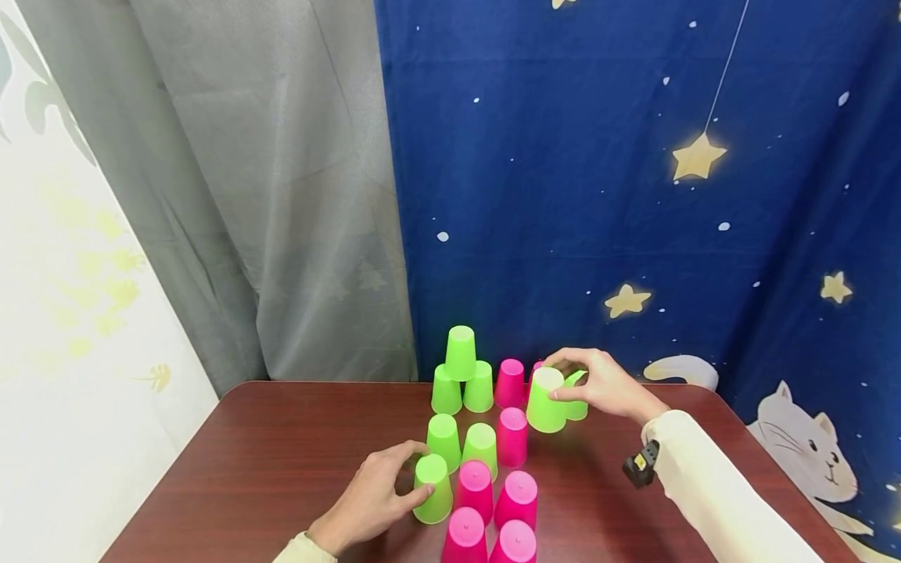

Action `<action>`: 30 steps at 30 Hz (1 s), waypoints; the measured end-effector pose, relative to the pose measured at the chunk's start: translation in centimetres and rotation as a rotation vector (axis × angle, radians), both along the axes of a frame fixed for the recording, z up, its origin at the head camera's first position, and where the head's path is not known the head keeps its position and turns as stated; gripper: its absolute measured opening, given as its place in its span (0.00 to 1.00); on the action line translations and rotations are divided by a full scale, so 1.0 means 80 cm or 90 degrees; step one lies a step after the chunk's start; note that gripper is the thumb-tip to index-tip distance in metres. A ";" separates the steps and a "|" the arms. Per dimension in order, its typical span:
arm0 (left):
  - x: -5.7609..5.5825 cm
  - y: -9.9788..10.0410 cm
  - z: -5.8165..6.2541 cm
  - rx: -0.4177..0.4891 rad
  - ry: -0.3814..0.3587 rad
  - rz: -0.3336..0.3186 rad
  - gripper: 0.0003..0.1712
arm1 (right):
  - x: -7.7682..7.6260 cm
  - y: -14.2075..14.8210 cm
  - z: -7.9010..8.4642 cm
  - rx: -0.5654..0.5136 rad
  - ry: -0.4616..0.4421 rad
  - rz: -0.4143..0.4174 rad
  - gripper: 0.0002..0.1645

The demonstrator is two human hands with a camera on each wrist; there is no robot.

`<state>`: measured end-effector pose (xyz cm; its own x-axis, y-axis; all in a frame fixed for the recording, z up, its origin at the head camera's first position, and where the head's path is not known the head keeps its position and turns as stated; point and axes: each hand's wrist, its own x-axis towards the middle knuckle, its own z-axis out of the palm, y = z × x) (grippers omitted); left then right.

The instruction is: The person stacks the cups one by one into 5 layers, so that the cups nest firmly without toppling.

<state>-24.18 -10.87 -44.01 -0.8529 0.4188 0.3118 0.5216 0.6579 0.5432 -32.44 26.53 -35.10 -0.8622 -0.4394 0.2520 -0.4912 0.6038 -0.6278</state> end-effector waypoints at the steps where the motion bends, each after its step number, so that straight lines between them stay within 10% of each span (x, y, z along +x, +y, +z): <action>1: 0.000 0.000 -0.001 0.000 0.000 0.000 0.20 | -0.001 -0.001 0.002 0.001 0.000 -0.004 0.24; 30: -0.003 -0.001 0.000 -0.005 0.004 -0.002 0.20 | -0.063 -0.068 -0.002 -0.058 0.018 -0.126 0.22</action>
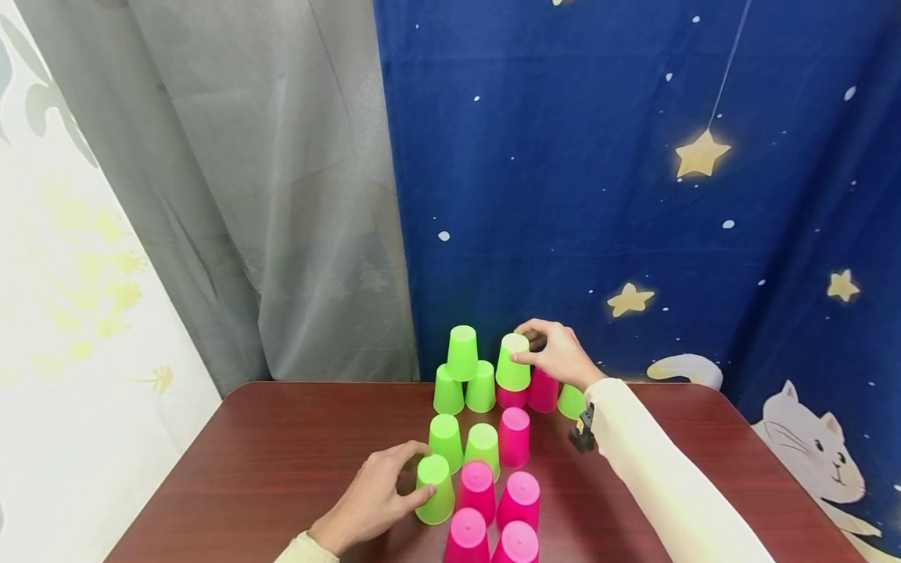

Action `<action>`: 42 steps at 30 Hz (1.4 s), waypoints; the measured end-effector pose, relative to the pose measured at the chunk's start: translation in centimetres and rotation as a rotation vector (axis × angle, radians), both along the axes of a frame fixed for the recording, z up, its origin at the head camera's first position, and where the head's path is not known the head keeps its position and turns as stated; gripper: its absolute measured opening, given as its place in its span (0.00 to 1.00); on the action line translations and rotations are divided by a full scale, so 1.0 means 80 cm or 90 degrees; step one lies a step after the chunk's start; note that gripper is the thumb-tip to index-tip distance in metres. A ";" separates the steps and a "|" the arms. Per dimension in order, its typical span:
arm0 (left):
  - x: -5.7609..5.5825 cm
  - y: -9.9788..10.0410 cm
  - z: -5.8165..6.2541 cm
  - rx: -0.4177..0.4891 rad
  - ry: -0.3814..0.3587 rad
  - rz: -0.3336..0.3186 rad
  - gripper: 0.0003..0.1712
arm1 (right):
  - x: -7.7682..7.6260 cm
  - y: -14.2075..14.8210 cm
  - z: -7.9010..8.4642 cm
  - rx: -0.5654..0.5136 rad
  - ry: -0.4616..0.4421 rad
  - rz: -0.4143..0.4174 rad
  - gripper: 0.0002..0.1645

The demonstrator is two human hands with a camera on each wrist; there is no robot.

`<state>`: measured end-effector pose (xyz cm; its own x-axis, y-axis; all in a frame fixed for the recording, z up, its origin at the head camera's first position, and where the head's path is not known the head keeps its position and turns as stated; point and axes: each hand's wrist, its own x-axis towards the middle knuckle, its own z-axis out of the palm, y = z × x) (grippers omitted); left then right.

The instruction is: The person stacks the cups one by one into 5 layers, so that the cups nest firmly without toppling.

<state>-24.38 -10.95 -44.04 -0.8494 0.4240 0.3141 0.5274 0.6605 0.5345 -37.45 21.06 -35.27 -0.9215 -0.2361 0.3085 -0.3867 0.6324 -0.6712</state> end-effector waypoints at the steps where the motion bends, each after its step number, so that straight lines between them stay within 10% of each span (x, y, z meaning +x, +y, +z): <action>1: 0.000 0.000 0.000 -0.001 0.002 0.001 0.20 | -0.002 -0.001 -0.001 -0.005 -0.002 -0.005 0.22; 42: -0.001 0.002 0.000 -0.016 0.005 0.012 0.20 | -0.030 -0.038 -0.013 -0.022 -0.015 -0.095 0.28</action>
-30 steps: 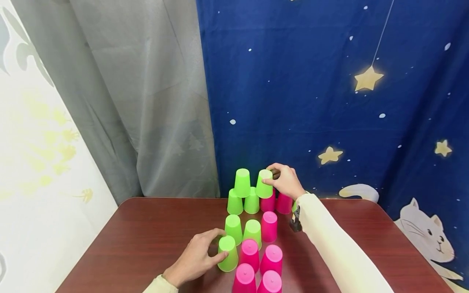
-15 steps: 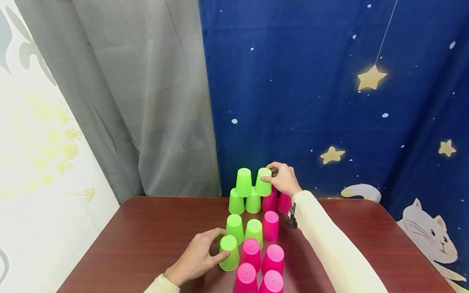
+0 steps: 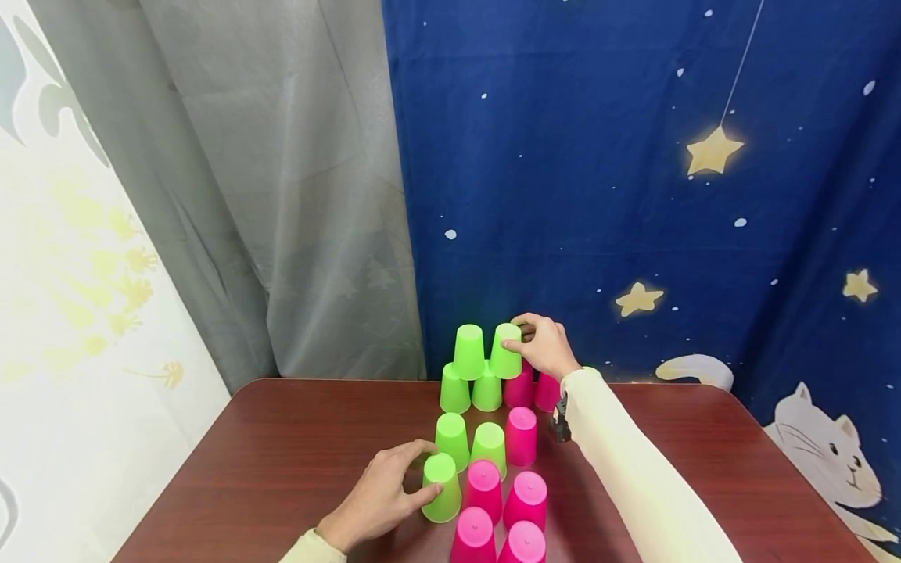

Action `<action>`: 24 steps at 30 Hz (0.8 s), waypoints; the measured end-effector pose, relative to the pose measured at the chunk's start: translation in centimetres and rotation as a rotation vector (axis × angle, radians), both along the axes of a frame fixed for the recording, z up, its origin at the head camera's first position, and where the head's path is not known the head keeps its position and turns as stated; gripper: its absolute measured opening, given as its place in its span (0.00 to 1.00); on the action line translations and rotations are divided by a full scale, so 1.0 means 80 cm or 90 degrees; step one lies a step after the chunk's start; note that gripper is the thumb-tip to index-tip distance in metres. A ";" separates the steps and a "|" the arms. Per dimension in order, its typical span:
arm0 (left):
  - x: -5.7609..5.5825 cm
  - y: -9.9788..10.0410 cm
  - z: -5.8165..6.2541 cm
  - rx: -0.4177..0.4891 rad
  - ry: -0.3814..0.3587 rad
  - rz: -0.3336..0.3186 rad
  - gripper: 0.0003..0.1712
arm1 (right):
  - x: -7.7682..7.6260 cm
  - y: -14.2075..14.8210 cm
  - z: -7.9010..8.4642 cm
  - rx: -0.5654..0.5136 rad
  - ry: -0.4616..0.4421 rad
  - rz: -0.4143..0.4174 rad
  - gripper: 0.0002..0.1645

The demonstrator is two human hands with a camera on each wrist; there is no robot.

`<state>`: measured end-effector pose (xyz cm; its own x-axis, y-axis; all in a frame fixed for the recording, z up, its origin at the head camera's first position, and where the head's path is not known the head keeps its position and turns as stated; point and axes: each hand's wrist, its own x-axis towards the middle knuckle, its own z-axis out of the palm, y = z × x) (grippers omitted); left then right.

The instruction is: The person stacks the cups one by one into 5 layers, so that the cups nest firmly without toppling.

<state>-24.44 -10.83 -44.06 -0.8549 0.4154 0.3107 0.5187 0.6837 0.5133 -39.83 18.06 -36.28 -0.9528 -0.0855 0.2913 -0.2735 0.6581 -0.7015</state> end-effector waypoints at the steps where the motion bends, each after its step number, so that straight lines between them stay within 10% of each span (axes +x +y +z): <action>1: 0.000 0.000 0.000 -0.001 0.001 0.001 0.20 | 0.000 0.000 0.000 0.001 0.002 0.003 0.29; 24: 0.001 0.001 -0.001 0.013 -0.018 0.018 0.24 | 0.054 0.049 0.011 0.032 0.028 0.026 0.27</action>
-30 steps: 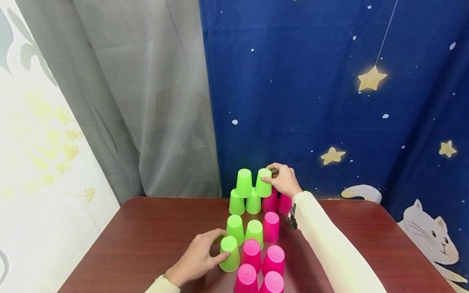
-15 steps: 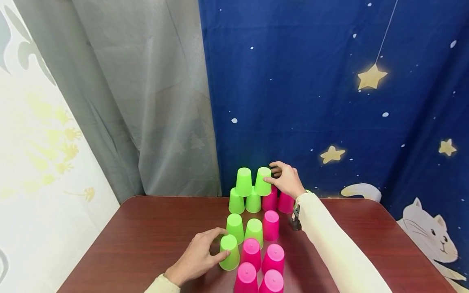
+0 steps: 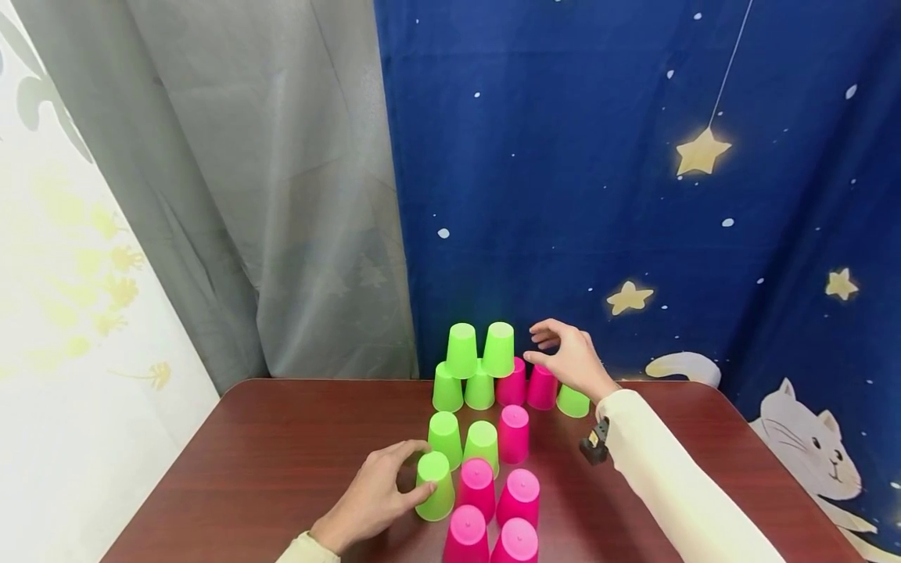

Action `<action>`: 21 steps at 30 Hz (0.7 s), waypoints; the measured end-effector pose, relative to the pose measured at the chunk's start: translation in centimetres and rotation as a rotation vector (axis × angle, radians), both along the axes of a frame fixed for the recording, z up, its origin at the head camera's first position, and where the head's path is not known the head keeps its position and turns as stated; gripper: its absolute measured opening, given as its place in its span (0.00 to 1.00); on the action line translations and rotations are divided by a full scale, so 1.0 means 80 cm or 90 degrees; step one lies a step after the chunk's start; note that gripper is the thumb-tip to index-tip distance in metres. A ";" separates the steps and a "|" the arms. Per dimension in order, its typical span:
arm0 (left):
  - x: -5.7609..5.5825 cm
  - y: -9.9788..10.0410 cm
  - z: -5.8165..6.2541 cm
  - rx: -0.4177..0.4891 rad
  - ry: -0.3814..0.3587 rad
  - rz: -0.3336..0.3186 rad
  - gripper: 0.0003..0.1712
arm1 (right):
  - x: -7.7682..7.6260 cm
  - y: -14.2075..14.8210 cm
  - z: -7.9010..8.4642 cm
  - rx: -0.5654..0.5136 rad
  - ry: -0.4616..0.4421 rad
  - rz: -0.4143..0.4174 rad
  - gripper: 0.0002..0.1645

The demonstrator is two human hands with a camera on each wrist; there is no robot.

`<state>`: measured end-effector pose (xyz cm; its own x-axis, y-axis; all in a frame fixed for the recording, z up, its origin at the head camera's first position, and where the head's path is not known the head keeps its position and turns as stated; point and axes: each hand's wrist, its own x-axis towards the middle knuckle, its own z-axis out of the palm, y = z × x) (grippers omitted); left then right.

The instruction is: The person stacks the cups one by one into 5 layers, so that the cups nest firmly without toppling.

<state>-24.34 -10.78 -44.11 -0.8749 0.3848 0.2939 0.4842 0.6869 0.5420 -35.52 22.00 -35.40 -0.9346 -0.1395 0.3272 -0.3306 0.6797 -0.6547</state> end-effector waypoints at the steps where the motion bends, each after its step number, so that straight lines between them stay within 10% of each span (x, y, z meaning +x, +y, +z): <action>1: 0.000 0.000 0.000 0.000 0.000 0.002 0.24 | 0.005 0.002 0.000 0.000 0.000 0.003 0.26; 21: -0.003 -0.003 0.011 0.004 0.035 -0.014 0.22 | 0.095 0.012 -0.040 -0.004 -0.003 0.134 0.21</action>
<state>-24.58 -11.05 -43.20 -0.8485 0.4019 0.3443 0.5287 0.6723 0.5181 -27.96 22.99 -38.59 -0.8864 -0.3304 0.3242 -0.4622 0.5921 -0.6601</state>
